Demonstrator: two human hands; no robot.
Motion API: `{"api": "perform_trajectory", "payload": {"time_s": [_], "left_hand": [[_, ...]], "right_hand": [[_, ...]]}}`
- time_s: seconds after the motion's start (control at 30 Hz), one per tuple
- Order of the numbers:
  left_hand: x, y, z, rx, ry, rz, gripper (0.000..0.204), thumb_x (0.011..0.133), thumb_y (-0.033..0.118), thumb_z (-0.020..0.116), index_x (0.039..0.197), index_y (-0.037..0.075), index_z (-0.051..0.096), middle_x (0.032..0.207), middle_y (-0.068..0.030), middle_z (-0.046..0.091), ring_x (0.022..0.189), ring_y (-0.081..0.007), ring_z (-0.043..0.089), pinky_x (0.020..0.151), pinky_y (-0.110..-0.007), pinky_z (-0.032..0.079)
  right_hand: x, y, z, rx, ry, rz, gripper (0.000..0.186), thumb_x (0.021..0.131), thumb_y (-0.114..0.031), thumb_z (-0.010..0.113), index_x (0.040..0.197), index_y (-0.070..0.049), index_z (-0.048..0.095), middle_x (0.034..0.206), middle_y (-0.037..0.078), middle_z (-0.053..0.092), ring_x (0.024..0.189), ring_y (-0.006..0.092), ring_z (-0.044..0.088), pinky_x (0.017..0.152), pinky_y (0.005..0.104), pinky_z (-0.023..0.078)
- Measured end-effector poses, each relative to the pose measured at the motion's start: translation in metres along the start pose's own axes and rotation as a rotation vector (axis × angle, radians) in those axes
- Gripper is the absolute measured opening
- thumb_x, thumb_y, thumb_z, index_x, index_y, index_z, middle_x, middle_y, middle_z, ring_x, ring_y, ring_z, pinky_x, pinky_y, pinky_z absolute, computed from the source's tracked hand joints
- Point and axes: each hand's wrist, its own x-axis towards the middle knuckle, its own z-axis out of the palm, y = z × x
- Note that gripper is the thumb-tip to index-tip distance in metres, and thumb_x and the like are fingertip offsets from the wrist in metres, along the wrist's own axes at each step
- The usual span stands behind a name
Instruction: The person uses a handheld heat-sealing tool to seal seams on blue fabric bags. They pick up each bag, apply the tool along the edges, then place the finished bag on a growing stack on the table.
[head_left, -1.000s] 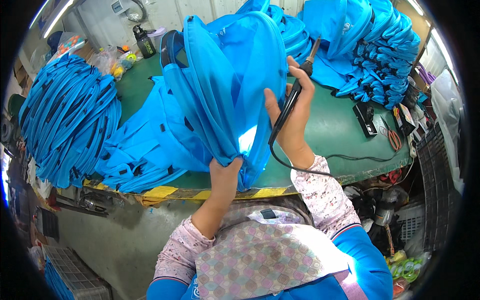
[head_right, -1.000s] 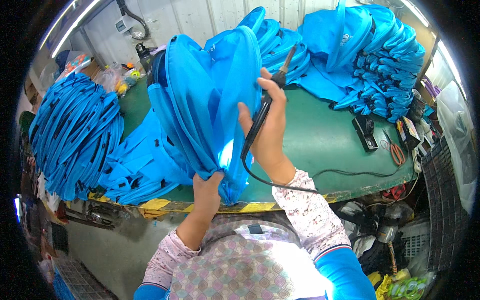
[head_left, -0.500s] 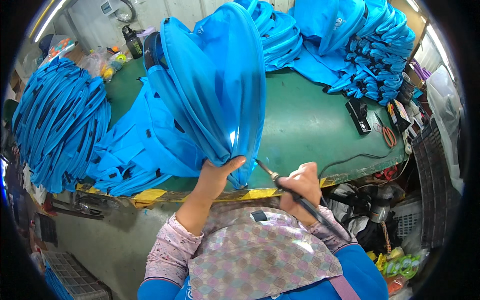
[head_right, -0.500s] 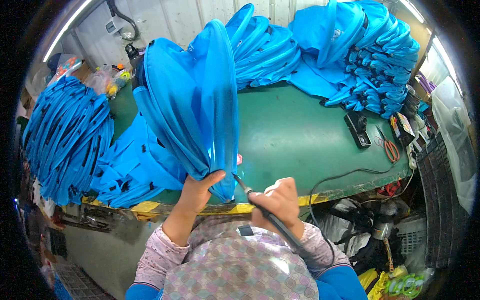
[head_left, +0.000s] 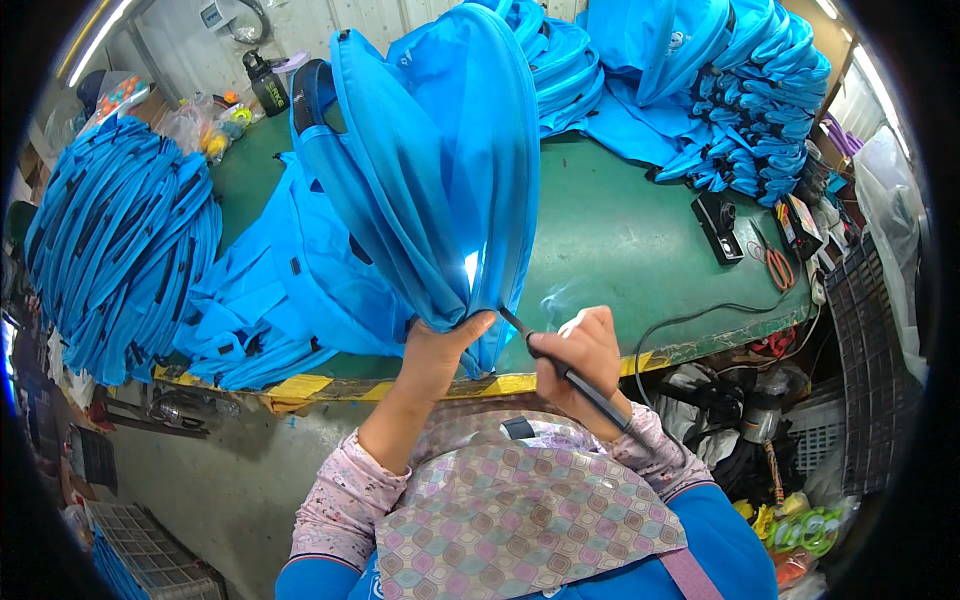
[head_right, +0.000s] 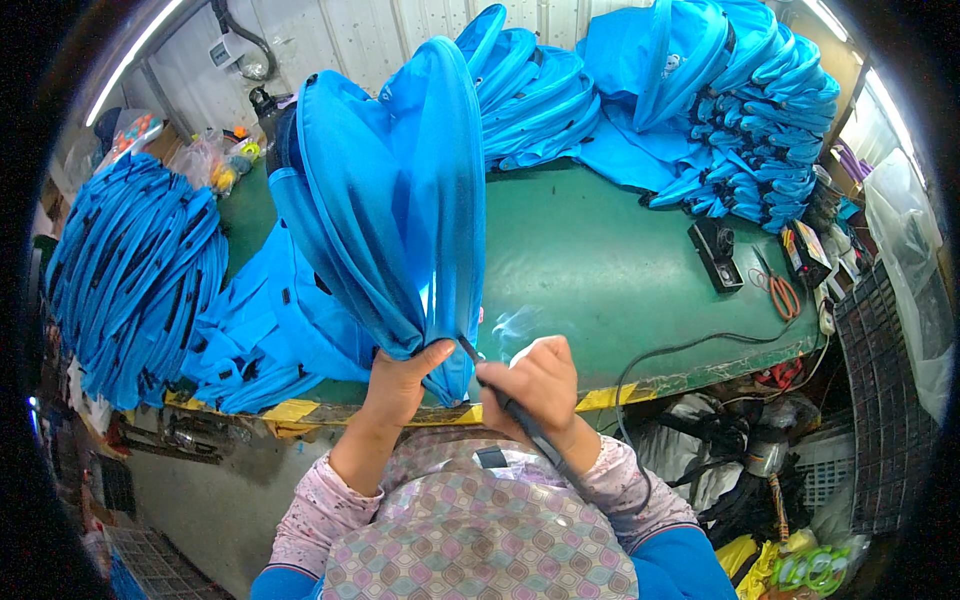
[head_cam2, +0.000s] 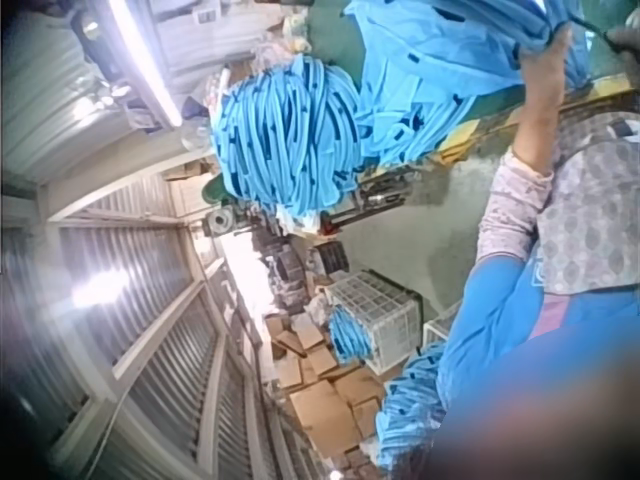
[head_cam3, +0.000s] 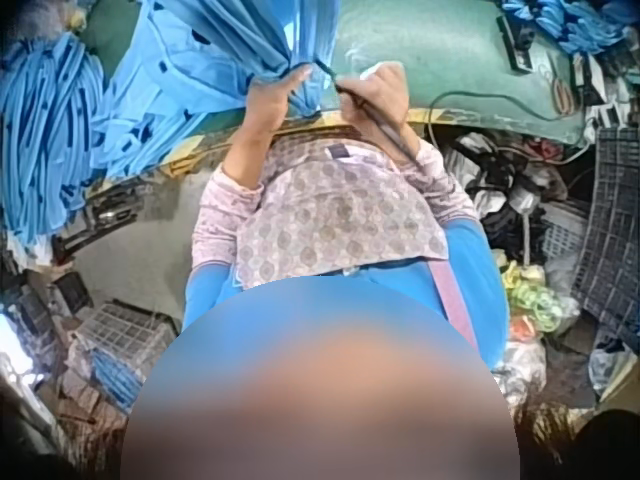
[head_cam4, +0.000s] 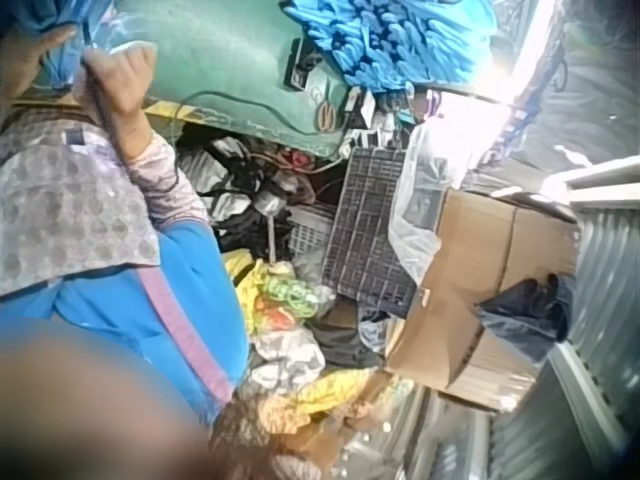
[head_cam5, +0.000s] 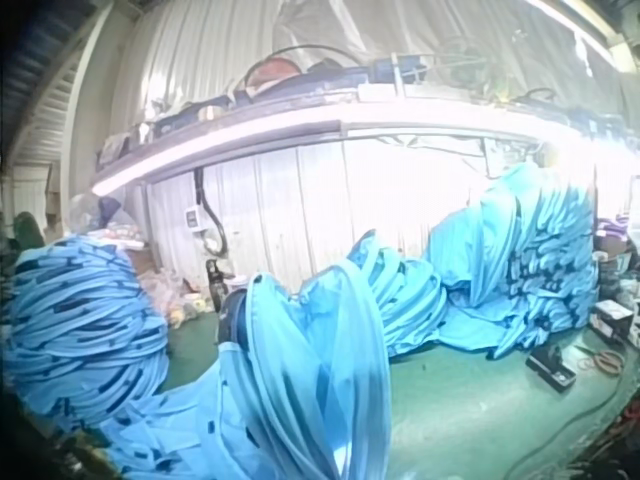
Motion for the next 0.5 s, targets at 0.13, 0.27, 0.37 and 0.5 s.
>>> {"api": "perform_trajectory", "payload": {"time_s": [0.13,0.27,0.37,0.5], "left_hand": [[-0.005,0.001,0.005,0.071,0.085,0.089,0.037,0.084,0.013,0.081,0.116,0.003,0.065,0.111,-0.0031,0.067,0.099,-0.0129,0.061,0.087,-0.030,0.050],[-0.008,0.004,0.007,0.141,0.086,0.070,0.036,0.085,0.016,0.080,0.115,0.003,0.065,0.111,-0.0037,0.067,0.098,-0.0129,0.061,0.088,-0.030,0.049],[-0.016,-0.004,-0.001,0.111,0.143,0.059,0.034,0.087,0.017,0.078,0.114,0.003,0.065,0.110,-0.0040,0.067,0.098,-0.0130,0.061,0.088,-0.029,0.048],[-0.024,-0.015,-0.009,-0.049,0.186,0.163,0.028,0.091,0.016,0.072,0.114,0.003,0.063,0.108,-0.0026,0.067,0.096,-0.0124,0.061,0.087,-0.030,0.048]], "right_hand": [[0.003,-0.006,-0.011,0.126,0.084,0.170,0.028,0.076,0.000,0.075,0.103,-0.004,0.068,0.073,0.005,0.059,0.065,0.0244,0.051,0.066,0.0373,0.040],[0.017,0.002,0.004,0.003,0.082,0.084,0.053,0.074,0.001,0.076,0.123,-0.008,0.059,0.108,0.016,0.070,0.093,0.0340,0.066,0.088,0.0464,0.049],[0.035,0.031,0.020,-0.058,-0.085,-0.130,0.049,0.082,-0.013,0.079,0.125,-0.016,0.055,0.130,0.020,0.063,0.118,0.0357,0.062,0.106,0.0494,0.042],[0.035,0.041,0.029,-0.149,-0.090,-0.140,0.051,0.078,-0.014,0.081,0.124,-0.017,0.059,0.133,0.018,0.062,0.112,0.0282,0.066,0.105,0.0486,0.043]]}}
